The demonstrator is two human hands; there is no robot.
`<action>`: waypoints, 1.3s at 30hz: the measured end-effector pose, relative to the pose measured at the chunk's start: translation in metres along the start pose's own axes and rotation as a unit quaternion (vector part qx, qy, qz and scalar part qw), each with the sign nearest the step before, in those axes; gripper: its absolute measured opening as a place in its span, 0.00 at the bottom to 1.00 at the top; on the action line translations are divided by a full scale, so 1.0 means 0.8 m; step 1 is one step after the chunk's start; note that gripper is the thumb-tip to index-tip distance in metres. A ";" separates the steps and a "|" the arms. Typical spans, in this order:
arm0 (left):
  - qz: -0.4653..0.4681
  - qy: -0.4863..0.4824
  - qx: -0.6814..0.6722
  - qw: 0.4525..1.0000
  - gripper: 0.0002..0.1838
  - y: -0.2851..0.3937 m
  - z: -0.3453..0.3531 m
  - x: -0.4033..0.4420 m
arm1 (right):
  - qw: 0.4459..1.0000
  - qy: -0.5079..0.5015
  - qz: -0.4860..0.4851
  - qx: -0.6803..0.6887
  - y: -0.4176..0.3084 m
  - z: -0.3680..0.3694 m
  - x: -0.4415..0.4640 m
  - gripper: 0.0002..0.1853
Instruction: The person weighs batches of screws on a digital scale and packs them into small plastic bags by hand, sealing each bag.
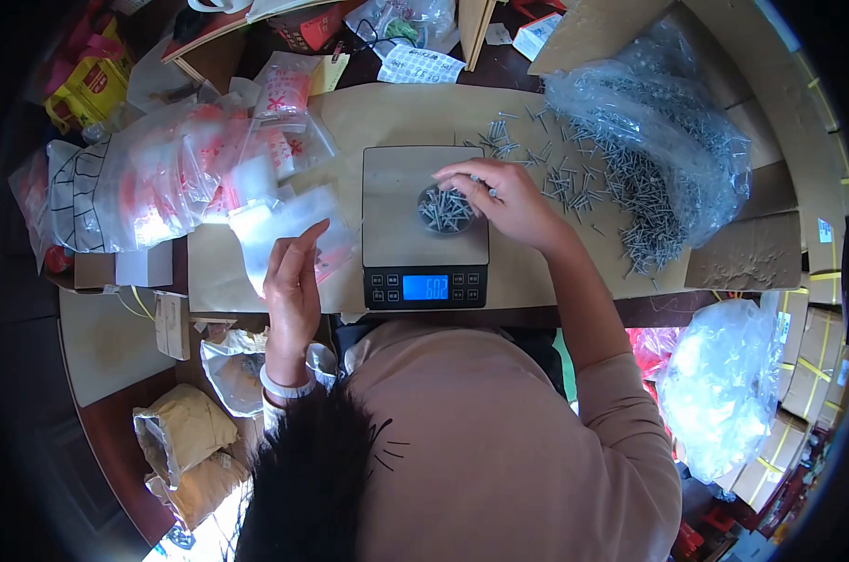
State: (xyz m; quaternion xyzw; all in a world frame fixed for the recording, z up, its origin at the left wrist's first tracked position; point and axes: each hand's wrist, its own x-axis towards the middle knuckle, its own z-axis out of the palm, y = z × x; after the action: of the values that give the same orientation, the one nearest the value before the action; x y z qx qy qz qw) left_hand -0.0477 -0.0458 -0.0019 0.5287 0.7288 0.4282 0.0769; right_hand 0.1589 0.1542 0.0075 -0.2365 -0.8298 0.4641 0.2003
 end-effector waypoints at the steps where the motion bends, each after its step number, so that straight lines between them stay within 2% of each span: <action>1: 0.004 0.001 -0.017 1.000 0.19 0.003 0.001 0.001 | 0.998 -0.002 0.040 0.040 -0.003 -0.004 -0.001 0.10; 3: 0.012 0.003 -0.050 0.999 0.17 0.010 0.005 0.005 | 0.986 -0.006 0.121 0.118 -0.007 -0.009 -0.003 0.10; 6: -0.002 -0.040 -0.131 0.991 0.09 0.023 0.013 0.007 | 0.989 0.061 -0.089 0.102 -0.009 0.010 0.002 0.09; 7: 0.002 -0.033 -0.137 0.990 0.01 0.028 0.021 0.010 | 0.994 0.001 -0.065 0.085 -0.024 0.009 0.002 0.09; 8: -0.001 -0.066 -0.137 0.988 0.01 0.042 0.021 0.014 | 0.995 -0.058 -0.040 0.067 -0.048 0.004 -0.002 0.09; 9: -0.004 -0.099 -0.137 0.986 0.01 0.065 0.014 0.022 | 0.992 -0.117 -0.015 0.050 -0.062 0.003 -0.003 0.09; 10: -0.008 -0.132 -0.137 0.982 0.02 0.080 0.014 0.025 | 0.990 -0.115 -0.027 0.077 -0.061 0.009 -0.003 0.10; 11: 0.000 -0.116 -0.174 0.978 0.06 0.083 0.020 0.026 | 0.987 -0.113 -0.039 0.104 -0.058 0.015 -0.003 0.10; 14: 0.065 -0.101 -0.217 0.969 0.06 0.087 0.020 0.032 | 0.981 -0.107 -0.061 0.151 -0.054 0.018 -0.003 0.11; 17: 0.060 -0.041 -0.285 0.956 0.07 0.084 0.034 0.026 | 0.971 -0.103 -0.076 0.200 -0.057 0.017 -0.005 0.11; 20: 0.118 -0.033 -0.353 0.928 0.07 0.080 0.037 0.025 | 0.971 -0.097 -0.092 0.200 -0.056 0.015 -0.007 0.10; 21: 0.166 -0.074 -0.270 0.946 0.04 0.075 0.035 0.031 | 0.974 -0.088 -0.099 0.185 -0.059 0.009 -0.010 0.09; 22: 0.152 -0.100 -0.243 0.953 0.05 0.075 0.035 0.034 | 0.976 -0.080 -0.106 0.170 -0.060 0.006 -0.011 0.09; 24: 0.122 -0.150 -0.186 0.963 0.06 0.077 0.032 0.039 | 0.974 0.003 -0.104 0.201 -0.050 0.008 -0.009 0.09; 25: 0.108 -0.128 -0.145 0.975 0.09 0.080 0.026 0.041 | 0.982 0.037 -0.106 0.151 -0.044 0.002 -0.008 0.08; 28: 0.167 -0.028 -0.123 0.978 0.14 0.070 0.018 0.043 | 0.994 0.091 -0.035 0.050 -0.010 -0.008 -0.009 0.08; 29: 0.155 -0.006 -0.132 0.979 0.15 0.063 0.017 0.042 | 0.995 0.096 -0.008 0.014 0.009 -0.017 -0.012 0.08; 31: 0.155 -0.029 -0.085 0.984 0.15 0.044 0.012 0.040 | 0.992 0.105 0.045 -0.057 0.038 -0.032 -0.017 0.08; 34: 0.121 -0.097 -0.037 0.987 0.11 0.029 0.007 0.035 | 0.995 0.078 0.036 -0.052 0.040 -0.024 -0.018 0.08; 36: 0.125 -0.111 -0.015 0.986 0.08 0.040 0.011 0.036 | 0.992 0.068 0.040 -0.096 0.040 -0.011 -0.014 0.09; 37: 0.116 -0.156 -0.021 0.981 0.06 0.039 0.009 0.034 | 0.992 0.068 0.034 -0.103 0.053 0.001 -0.009 0.10; 39: 0.130 -0.138 -0.047 0.981 0.06 0.037 0.009 0.031 | 0.989 0.080 0.010 -0.126 0.062 0.014 -0.003 0.09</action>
State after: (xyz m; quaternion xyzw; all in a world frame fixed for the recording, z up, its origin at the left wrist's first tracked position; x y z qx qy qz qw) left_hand -0.0337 -0.0188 0.0234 0.6689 0.6152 0.3914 0.1445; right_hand 0.1651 0.1679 -0.0409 -0.3045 -0.8606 0.3373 0.2301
